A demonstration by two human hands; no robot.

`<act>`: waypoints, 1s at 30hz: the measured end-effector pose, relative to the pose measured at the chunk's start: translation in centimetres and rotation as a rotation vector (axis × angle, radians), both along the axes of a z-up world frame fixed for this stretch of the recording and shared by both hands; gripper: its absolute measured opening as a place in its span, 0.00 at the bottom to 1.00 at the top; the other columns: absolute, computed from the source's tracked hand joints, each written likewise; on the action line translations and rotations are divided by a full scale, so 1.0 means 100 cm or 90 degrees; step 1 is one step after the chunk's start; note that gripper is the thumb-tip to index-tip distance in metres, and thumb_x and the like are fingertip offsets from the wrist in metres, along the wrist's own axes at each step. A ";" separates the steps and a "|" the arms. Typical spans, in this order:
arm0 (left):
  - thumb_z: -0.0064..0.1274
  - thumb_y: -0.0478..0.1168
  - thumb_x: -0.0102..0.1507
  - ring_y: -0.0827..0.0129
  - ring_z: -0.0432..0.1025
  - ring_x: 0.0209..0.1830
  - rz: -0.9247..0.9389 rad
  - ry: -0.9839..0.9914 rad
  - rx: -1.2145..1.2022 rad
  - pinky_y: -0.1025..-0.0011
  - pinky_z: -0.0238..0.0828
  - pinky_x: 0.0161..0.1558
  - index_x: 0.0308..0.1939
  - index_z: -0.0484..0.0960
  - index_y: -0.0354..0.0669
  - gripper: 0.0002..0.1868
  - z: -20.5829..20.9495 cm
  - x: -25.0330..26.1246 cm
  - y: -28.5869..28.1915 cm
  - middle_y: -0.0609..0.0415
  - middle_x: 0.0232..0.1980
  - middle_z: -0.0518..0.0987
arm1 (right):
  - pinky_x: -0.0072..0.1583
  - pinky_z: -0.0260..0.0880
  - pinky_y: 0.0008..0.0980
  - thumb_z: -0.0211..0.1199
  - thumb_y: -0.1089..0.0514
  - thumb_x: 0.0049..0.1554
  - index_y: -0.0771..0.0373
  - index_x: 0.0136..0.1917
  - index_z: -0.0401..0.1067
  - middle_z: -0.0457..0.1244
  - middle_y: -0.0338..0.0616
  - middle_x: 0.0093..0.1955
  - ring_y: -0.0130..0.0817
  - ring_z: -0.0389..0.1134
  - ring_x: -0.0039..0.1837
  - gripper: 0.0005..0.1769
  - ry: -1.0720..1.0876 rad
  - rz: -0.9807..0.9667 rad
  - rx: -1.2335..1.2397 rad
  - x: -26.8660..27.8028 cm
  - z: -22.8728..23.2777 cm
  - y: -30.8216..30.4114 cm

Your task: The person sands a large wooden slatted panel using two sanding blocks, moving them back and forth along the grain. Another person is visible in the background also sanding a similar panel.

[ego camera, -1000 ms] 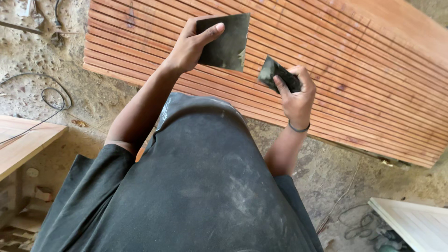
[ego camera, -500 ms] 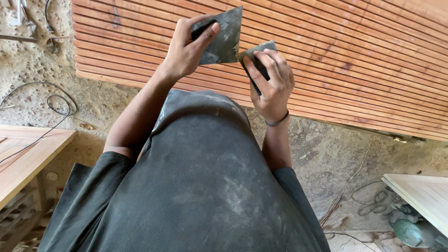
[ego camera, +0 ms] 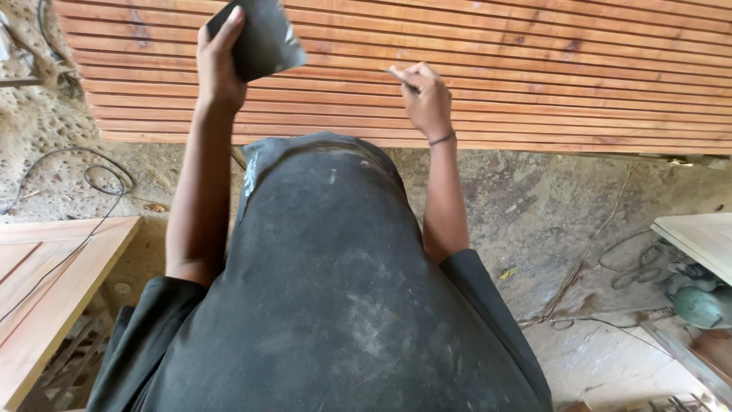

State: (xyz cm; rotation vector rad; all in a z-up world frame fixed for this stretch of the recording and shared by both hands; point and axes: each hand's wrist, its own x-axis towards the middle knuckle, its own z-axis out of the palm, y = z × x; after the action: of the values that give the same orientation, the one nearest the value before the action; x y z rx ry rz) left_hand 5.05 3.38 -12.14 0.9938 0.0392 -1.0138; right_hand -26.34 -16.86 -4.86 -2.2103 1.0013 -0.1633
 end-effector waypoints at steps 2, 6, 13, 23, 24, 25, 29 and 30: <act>0.57 0.42 0.77 0.59 0.74 0.58 -0.094 0.128 -0.086 0.63 0.76 0.59 0.71 0.70 0.31 0.24 -0.033 0.006 0.026 0.46 0.62 0.76 | 0.44 0.70 0.35 0.62 0.61 0.61 0.49 0.53 0.83 0.69 0.37 0.49 0.33 0.70 0.46 0.12 0.039 -0.058 0.011 -0.018 -0.031 -0.022; 0.49 0.43 0.73 0.54 0.73 0.69 -0.051 0.277 -0.166 0.59 0.75 0.69 0.76 0.64 0.35 0.30 -0.081 -0.013 0.079 0.41 0.74 0.72 | 0.49 0.71 0.39 0.63 0.66 0.58 0.52 0.54 0.83 0.68 0.39 0.49 0.39 0.70 0.51 0.15 0.039 -0.060 -0.074 -0.032 -0.067 -0.046; 0.50 0.48 0.72 0.52 0.65 0.77 -0.119 0.333 -0.185 0.52 0.63 0.77 0.81 0.58 0.34 0.38 -0.124 -0.034 0.123 0.43 0.81 0.66 | 0.50 0.70 0.42 0.64 0.66 0.57 0.50 0.56 0.83 0.67 0.39 0.49 0.41 0.69 0.51 0.17 0.084 0.038 -0.208 -0.002 -0.090 -0.054; 0.51 0.50 0.70 0.47 0.61 0.80 -0.200 0.306 -0.168 0.49 0.59 0.78 0.80 0.56 0.36 0.39 -0.110 -0.025 0.121 0.40 0.82 0.62 | 0.56 0.68 0.48 0.66 0.64 0.55 0.50 0.61 0.79 0.65 0.37 0.58 0.42 0.65 0.63 0.21 0.134 0.008 -0.307 0.003 -0.109 -0.032; 0.51 0.50 0.70 0.47 0.61 0.80 -0.205 0.306 -0.161 0.49 0.60 0.78 0.80 0.56 0.35 0.39 -0.108 -0.025 0.121 0.40 0.82 0.62 | 0.57 0.68 0.49 0.66 0.64 0.56 0.51 0.63 0.78 0.65 0.37 0.59 0.42 0.65 0.65 0.21 0.134 0.008 -0.313 0.001 -0.112 -0.029; 0.51 0.50 0.71 0.47 0.61 0.80 -0.213 0.303 -0.156 0.49 0.60 0.78 0.80 0.56 0.34 0.39 -0.107 -0.024 0.120 0.39 0.82 0.62 | 0.58 0.67 0.50 0.66 0.64 0.57 0.51 0.64 0.77 0.65 0.36 0.60 0.42 0.64 0.67 0.22 0.132 0.006 -0.322 0.000 -0.113 -0.028; 0.52 0.49 0.70 0.46 0.61 0.80 -0.246 0.307 -0.142 0.50 0.61 0.78 0.80 0.56 0.32 0.40 -0.105 -0.017 0.113 0.39 0.81 0.63 | 0.59 0.66 0.51 0.67 0.65 0.54 0.49 0.64 0.77 0.64 0.38 0.61 0.43 0.63 0.68 0.25 0.147 0.000 -0.319 0.003 -0.119 -0.030; 0.52 0.49 0.70 0.46 0.61 0.80 -0.246 0.304 -0.140 0.50 0.61 0.78 0.80 0.56 0.31 0.40 -0.105 -0.016 0.114 0.39 0.81 0.63 | 0.60 0.66 0.51 0.68 0.65 0.53 0.50 0.65 0.77 0.64 0.38 0.62 0.44 0.62 0.68 0.26 0.146 -0.002 -0.318 0.003 -0.121 -0.029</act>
State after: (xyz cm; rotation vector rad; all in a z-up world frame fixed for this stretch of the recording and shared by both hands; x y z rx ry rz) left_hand 3.44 14.76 -22.60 0.5507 0.1307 -1.5600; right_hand -26.01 -19.74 -16.96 -2.7297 1.1861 -0.1784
